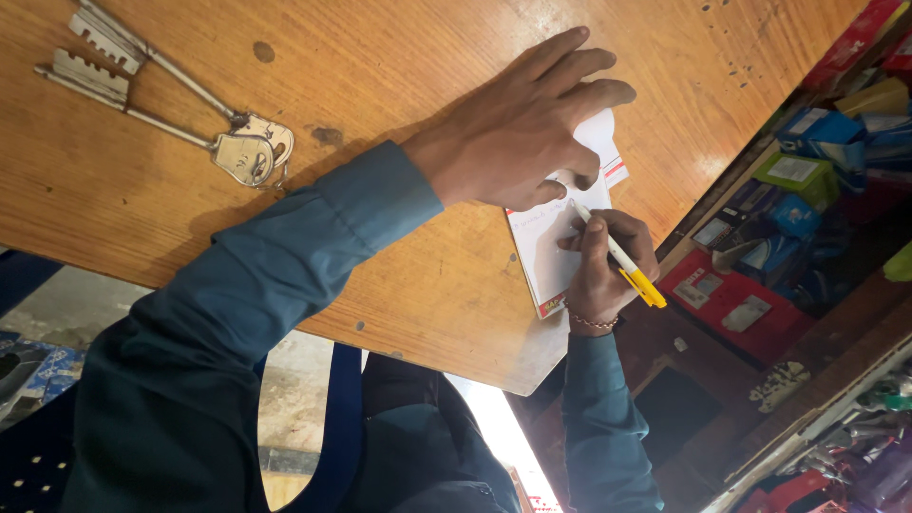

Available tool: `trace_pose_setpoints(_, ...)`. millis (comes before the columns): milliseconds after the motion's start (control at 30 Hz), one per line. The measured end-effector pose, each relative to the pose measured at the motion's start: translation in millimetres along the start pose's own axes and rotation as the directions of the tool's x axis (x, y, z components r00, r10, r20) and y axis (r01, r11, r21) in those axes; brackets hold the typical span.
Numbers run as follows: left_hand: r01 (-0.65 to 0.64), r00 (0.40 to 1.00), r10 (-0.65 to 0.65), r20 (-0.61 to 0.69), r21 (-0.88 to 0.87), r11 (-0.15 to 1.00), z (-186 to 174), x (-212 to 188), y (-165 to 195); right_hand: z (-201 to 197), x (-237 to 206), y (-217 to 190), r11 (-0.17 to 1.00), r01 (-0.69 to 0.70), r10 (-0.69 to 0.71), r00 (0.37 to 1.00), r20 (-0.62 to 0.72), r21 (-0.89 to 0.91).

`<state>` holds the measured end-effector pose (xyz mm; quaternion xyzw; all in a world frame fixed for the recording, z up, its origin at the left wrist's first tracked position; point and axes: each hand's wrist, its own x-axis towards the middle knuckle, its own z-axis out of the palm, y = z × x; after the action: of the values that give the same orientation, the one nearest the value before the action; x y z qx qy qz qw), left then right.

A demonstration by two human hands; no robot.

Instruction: The person sits at a wooden table writing on a small notepad with a pen, with a set of keys beside them. They then move to the floor, sit cross-legged, and sand the copper commutator of a motor armature using a strip of sandpaper, holding the armature steady with the other hand.

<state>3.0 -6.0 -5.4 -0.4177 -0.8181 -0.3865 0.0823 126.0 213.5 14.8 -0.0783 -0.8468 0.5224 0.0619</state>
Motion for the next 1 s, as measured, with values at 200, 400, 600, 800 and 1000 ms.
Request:
trace_pose_setpoints(200,0.012,1.000,-0.012,-0.013,0.031,0.999,5,-2,1,1,-1,4,0.999,-0.022,0.022,0.999,-0.030,0.025)
trace_pose_setpoints(400,0.013,1.000,-0.013,0.000,0.025,1.000,4,-1,0,-8,9,-4,0.979,-0.148,0.147,0.989,0.020,0.139)
trace_pose_setpoints(600,0.009,1.000,-0.009,-0.001,0.037,0.999,4,-2,1,-10,13,0,0.991,-0.048,0.044,0.999,0.029,0.123)
trace_pose_setpoints(800,-0.001,1.000,0.000,-0.005,-0.013,1.000,-1,-4,1,-12,8,6,1.000,-0.009,0.008,0.999,0.033,0.020)
trace_pose_setpoints(1000,0.006,1.000,-0.007,-0.026,-0.029,1.000,1,-4,2,-10,8,8,0.998,0.007,-0.008,0.999,0.033,0.057)
